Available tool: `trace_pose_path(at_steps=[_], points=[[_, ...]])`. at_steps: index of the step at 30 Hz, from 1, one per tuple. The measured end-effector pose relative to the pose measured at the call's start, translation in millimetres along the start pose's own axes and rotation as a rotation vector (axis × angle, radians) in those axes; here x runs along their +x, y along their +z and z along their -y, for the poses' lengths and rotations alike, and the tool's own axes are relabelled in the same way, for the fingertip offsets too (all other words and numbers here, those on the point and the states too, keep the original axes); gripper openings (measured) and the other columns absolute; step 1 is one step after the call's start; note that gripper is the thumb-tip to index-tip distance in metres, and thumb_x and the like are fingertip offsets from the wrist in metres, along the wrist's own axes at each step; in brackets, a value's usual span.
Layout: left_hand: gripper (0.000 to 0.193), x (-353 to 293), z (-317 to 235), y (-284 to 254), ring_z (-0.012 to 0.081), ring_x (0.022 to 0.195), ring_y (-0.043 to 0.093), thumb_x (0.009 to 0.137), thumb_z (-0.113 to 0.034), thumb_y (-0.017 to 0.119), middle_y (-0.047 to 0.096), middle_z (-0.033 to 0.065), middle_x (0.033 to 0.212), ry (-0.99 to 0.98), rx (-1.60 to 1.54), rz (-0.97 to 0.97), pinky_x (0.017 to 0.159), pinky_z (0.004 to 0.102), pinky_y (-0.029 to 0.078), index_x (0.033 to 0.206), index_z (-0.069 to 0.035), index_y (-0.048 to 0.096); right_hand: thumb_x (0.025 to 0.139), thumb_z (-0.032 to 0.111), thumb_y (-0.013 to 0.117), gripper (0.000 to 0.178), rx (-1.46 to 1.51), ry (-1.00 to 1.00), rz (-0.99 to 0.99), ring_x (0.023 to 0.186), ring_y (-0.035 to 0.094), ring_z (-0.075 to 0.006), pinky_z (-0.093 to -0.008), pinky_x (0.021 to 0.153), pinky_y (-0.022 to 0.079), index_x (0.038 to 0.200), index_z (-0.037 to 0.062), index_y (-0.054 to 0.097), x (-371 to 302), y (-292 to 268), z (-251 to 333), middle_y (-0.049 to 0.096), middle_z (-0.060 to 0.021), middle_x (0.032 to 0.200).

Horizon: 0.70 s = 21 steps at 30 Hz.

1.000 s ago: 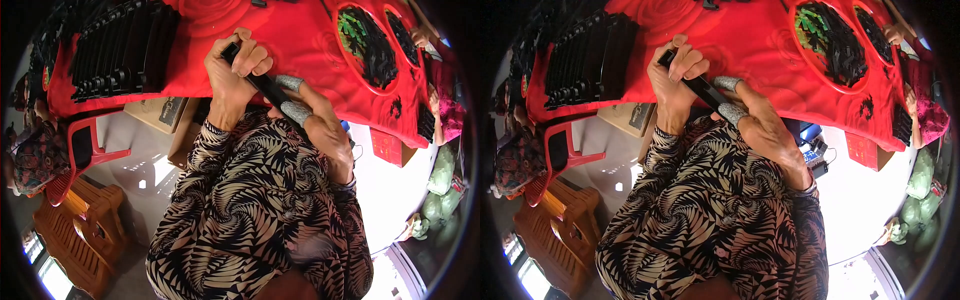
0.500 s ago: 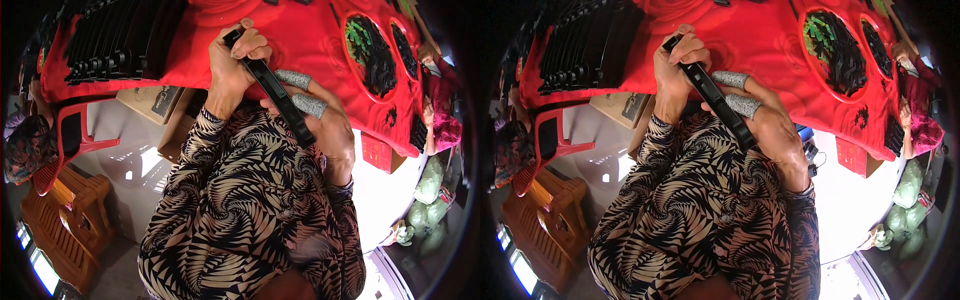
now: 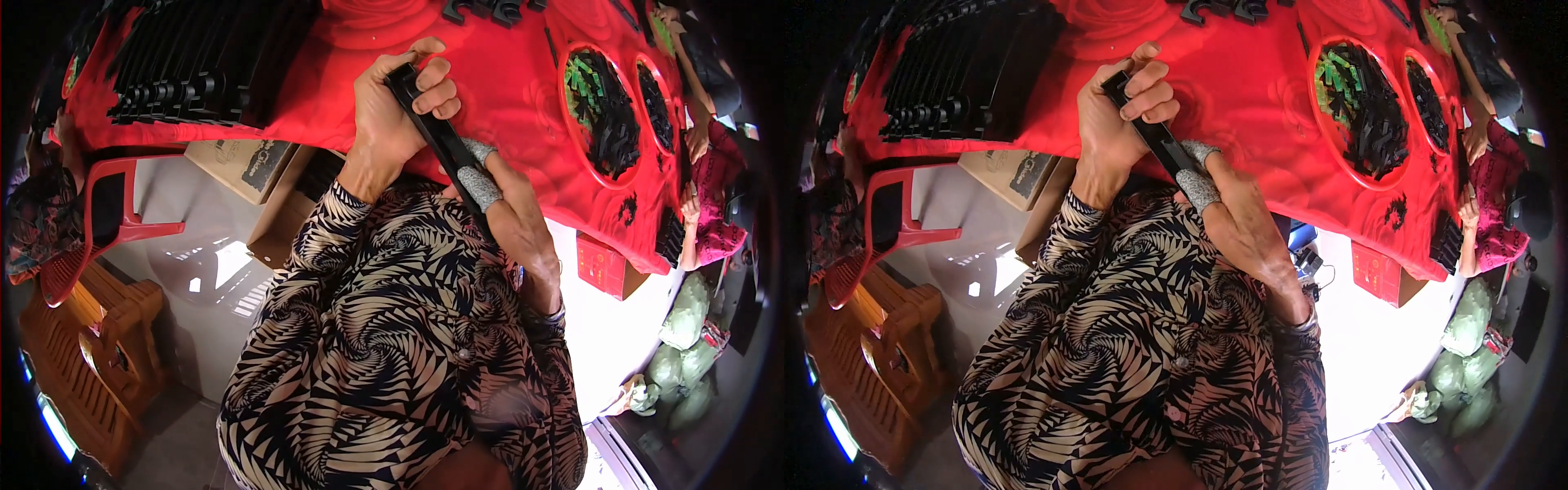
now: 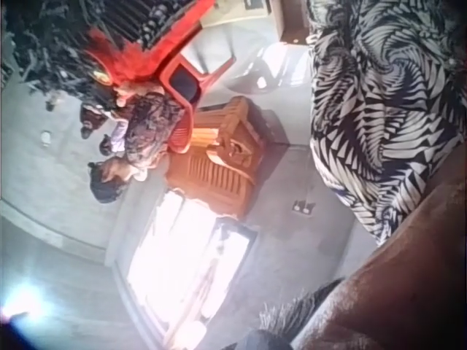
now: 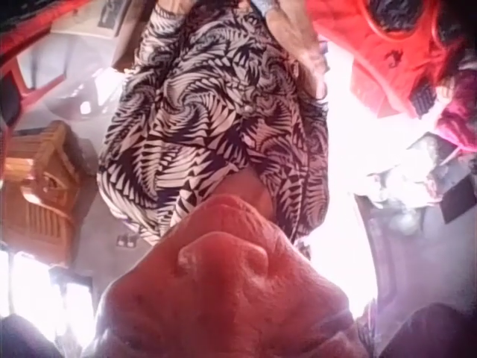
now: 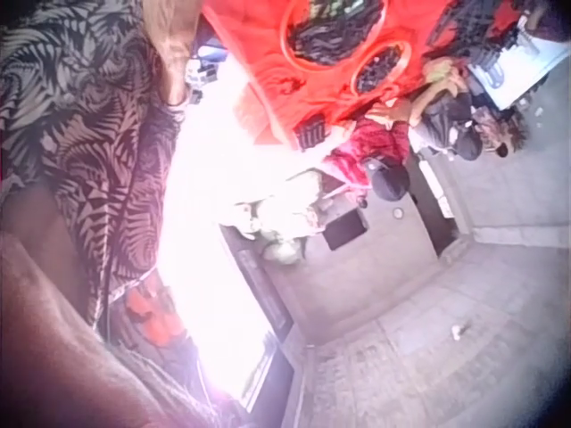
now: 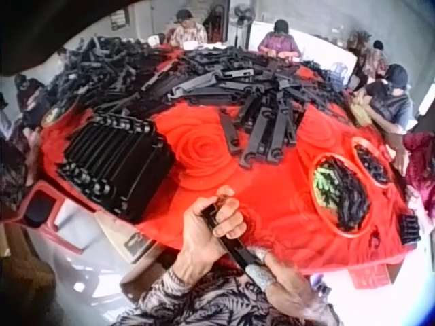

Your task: The recorder is wiping black plastic components with a grey cloth and inspecting them in a workshop environment.

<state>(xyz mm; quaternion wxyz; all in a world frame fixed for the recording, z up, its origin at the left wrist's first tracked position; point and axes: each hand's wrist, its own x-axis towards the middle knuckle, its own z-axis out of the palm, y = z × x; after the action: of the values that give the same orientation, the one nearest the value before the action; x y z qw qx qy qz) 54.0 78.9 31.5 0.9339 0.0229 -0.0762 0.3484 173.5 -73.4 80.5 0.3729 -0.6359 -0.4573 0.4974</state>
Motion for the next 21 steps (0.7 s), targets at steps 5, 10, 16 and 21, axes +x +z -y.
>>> trace_pose_path(at_steps=[5,10,16,21], points=[[0.032,-3,1,4,0.0157,0.046,0.038,0.092,-0.025,0.040,0.045,0.0056,0.067,0.044,0.162,0.023,0.053,0.0335,0.039,0.106,-0.001,0.056,0.089,0.001,0.045,0.030,-0.172,-0.105,-0.030,0.065,0.060,-0.0225,-0.0387,0.062,0.046,0.118,-0.0030,0.050,7,0,-4,0.063,-0.0182,0.074],[0.034,-9,-3,16,0.0170,0.045,0.041,0.092,-0.026,0.038,0.050,0.0078,0.069,0.124,0.360,0.093,0.054,0.0343,0.041,0.106,-0.001,0.056,0.093,0.005,0.047,0.028,-0.174,-0.068,-0.035,0.073,0.061,-0.0198,-0.0355,0.070,0.048,0.119,-0.0036,0.052,13,2,-4,0.064,-0.0174,0.082],[0.033,-9,-3,15,0.0175,0.048,0.044,0.091,-0.025,0.040,0.053,0.0093,0.070,0.150,0.284,-0.002,0.057,0.0345,0.042,0.106,-0.001,0.057,0.096,0.015,0.051,0.038,0.163,0.019,-0.018,0.099,0.058,-0.0132,-0.0253,0.091,0.044,0.131,0.0006,0.052,11,1,7,0.064,-0.0121,0.113],[0.035,-5,-5,7,0.0171,0.055,0.044,0.089,-0.023,0.045,0.063,0.0139,0.088,0.143,0.212,-0.142,0.062,0.0340,0.042,0.109,0.000,0.061,0.096,0.024,0.052,0.043,0.423,0.018,-0.087,0.105,0.057,-0.0135,-0.0269,0.093,0.044,0.134,0.0030,0.053,9,1,-1,0.064,-0.0091,0.117]])
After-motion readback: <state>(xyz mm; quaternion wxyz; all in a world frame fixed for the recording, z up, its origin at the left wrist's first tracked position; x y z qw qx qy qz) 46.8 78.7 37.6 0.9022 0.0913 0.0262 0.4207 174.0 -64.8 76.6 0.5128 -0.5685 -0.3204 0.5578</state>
